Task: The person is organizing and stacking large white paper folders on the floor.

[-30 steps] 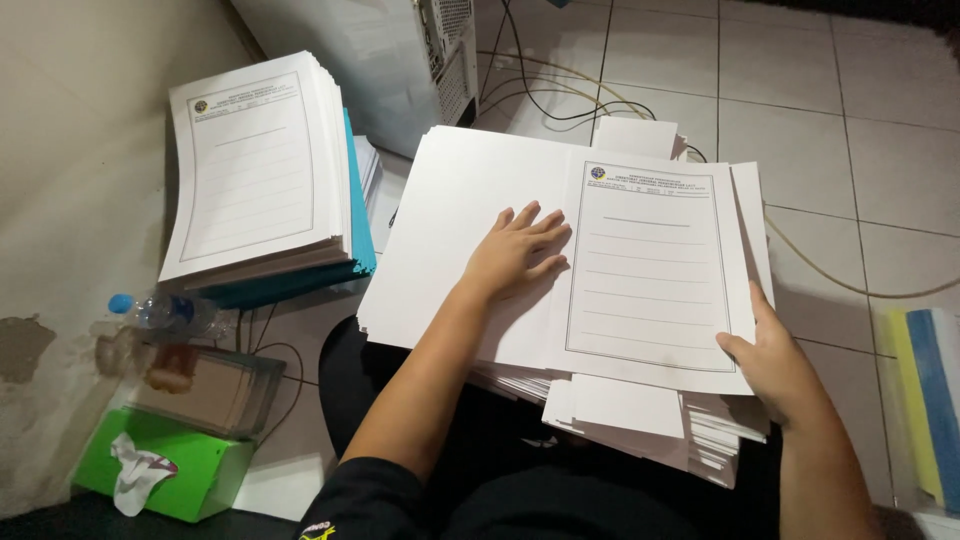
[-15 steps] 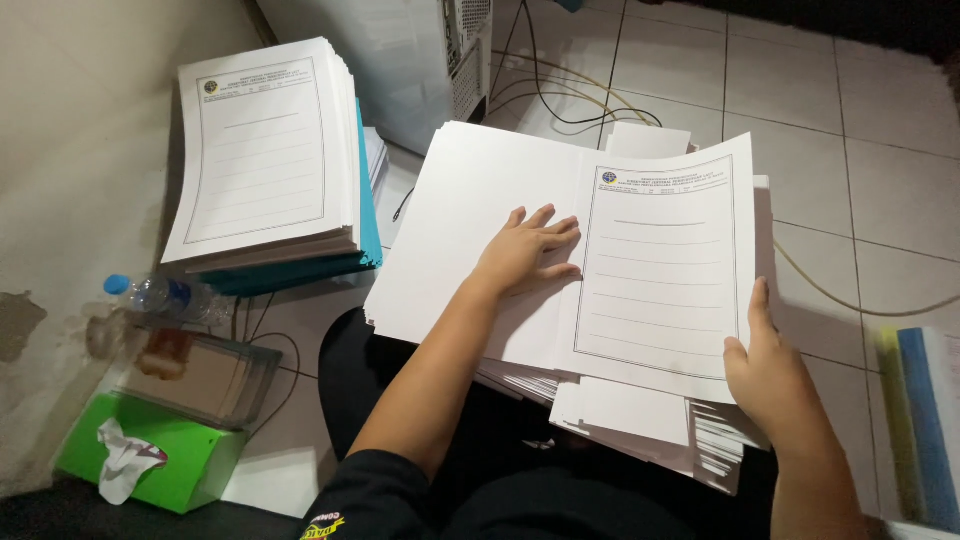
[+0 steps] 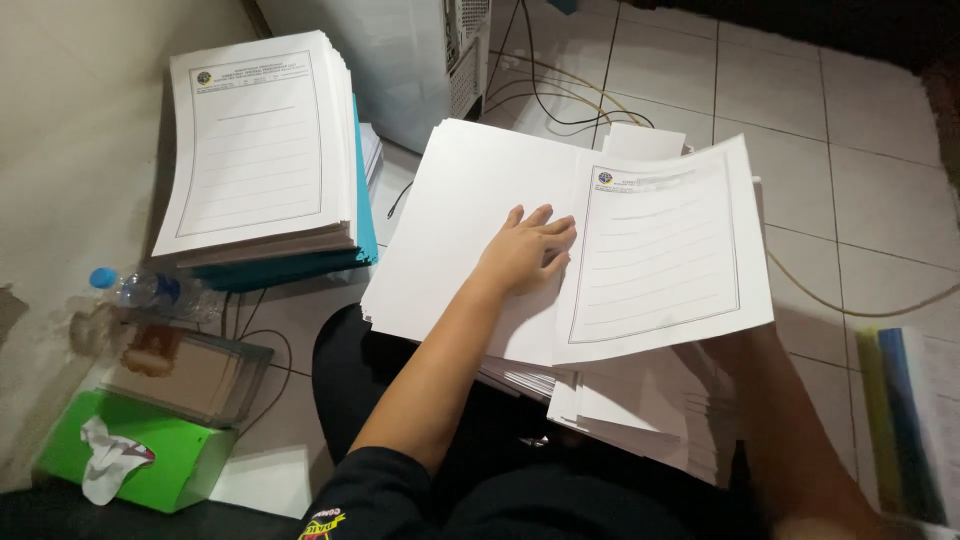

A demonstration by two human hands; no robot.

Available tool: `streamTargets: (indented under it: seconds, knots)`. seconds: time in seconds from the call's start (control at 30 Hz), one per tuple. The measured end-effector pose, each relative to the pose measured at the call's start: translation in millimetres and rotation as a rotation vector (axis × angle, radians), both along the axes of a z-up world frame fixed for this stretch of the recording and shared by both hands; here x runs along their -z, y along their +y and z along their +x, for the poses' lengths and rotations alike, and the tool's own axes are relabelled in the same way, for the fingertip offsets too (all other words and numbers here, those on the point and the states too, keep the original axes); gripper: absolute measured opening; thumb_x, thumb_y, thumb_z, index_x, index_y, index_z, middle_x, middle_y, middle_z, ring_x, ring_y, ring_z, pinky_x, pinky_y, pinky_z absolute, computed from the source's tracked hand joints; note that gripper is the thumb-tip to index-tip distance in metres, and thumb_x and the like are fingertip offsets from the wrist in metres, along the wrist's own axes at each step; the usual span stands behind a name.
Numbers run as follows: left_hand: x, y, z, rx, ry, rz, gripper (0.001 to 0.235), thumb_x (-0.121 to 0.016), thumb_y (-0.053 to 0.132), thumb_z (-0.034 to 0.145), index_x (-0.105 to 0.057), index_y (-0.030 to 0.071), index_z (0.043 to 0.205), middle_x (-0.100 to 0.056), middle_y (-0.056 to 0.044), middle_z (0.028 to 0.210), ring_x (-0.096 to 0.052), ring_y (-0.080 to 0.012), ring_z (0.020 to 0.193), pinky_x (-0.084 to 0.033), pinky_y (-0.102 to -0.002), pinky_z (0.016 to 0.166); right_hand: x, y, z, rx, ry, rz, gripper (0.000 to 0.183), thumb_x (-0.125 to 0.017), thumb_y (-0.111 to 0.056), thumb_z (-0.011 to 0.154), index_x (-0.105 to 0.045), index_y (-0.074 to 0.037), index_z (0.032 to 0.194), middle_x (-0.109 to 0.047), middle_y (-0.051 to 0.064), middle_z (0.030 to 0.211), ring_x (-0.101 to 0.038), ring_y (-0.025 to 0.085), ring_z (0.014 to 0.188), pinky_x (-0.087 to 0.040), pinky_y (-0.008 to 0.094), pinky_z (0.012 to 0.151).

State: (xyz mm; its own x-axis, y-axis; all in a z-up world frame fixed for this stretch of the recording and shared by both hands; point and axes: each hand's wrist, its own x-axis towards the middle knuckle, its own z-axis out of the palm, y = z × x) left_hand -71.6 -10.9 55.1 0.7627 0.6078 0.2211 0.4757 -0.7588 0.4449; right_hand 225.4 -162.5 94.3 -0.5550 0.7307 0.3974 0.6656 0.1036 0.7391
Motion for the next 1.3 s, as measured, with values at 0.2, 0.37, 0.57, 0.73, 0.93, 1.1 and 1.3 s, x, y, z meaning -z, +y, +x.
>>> streamTargets:
  seconds: [0.2,0.37,0.57,0.73,0.93,1.1,1.3]
  knots:
    - [-6,-3,1,-0.162,0.185,-0.021,0.050,-0.054,0.038,0.098,-0.056,0.032,0.147,-0.055,0.010,0.152,-0.038,-0.0167,0.151,-0.020,-0.049,0.128,23,20,-75,0.248,0.418,-0.448,0.050,-0.049,-0.028,0.103,-0.042,-0.011,0.149,-0.045,0.008,0.150,-0.037,0.029,0.144,-0.029,0.048,0.118]
    - [-27,-18,-25,-0.153,-0.180,-0.294,0.056,-0.044,0.044,0.101,-0.048,0.023,0.153,-0.048,0.003,0.158,-0.036,-0.0204,0.152,-0.018,-0.046,0.129,40,49,-146,0.559,0.920,-0.988,0.069,-0.029,-0.053,0.108,-0.015,-0.016,0.165,-0.016,0.008,0.171,-0.010,0.035,0.157,0.003,0.063,0.123]
    - [-78,-33,-117,-0.145,-1.420,-1.044,0.080,-0.026,0.065,0.104,-0.034,0.010,0.161,-0.039,-0.017,0.165,-0.035,-0.0318,0.152,-0.020,-0.042,0.128,6,39,-137,0.405,1.157,-1.268,0.094,-0.050,-0.065,0.097,-0.002,-0.024,0.167,0.018,0.010,0.172,0.027,0.041,0.153,0.025,0.066,0.111]
    - [-126,-51,-152,-0.400,-0.601,-0.737,0.087,-0.028,0.066,0.102,-0.019,0.005,0.163,-0.011,-0.034,0.166,-0.002,-0.0536,0.152,-0.001,-0.066,0.121,26,44,-130,0.350,1.155,-1.216,0.088,-0.054,-0.050,0.099,-0.005,-0.024,0.167,0.015,0.011,0.172,0.026,0.040,0.153,0.024,0.066,0.110]
    - [-55,-12,-3,-0.323,-0.007,-0.169,0.055,-0.049,0.032,0.104,-0.048,0.003,0.151,-0.041,-0.028,0.157,-0.031,-0.0488,0.149,-0.028,-0.067,0.117,21,40,-134,0.354,1.175,-1.181,0.083,-0.057,-0.042,0.098,-0.013,-0.026,0.166,0.007,0.008,0.174,0.024,0.037,0.154,0.023,0.064,0.112]
    - [13,37,61,-0.363,-0.043,0.089,0.046,-0.055,0.020,0.101,-0.057,0.007,0.145,-0.054,-0.016,0.152,-0.044,-0.0370,0.146,-0.034,-0.059,0.118,-20,36,-144,0.471,1.130,-1.211,0.067,-0.054,-0.030,0.093,-0.043,-0.006,0.154,-0.007,0.012,0.174,0.021,0.033,0.158,0.024,0.059,0.118]
    - [27,32,64,-0.444,0.063,-0.015,0.049,-0.051,0.026,0.100,-0.055,0.017,0.148,-0.051,-0.006,0.156,-0.041,-0.0263,0.149,-0.026,-0.052,0.124,22,38,-129,0.347,1.383,-1.177,0.078,-0.045,-0.004,0.086,-0.026,-0.007,0.162,0.000,0.010,0.174,0.018,0.029,0.158,0.024,0.056,0.117]
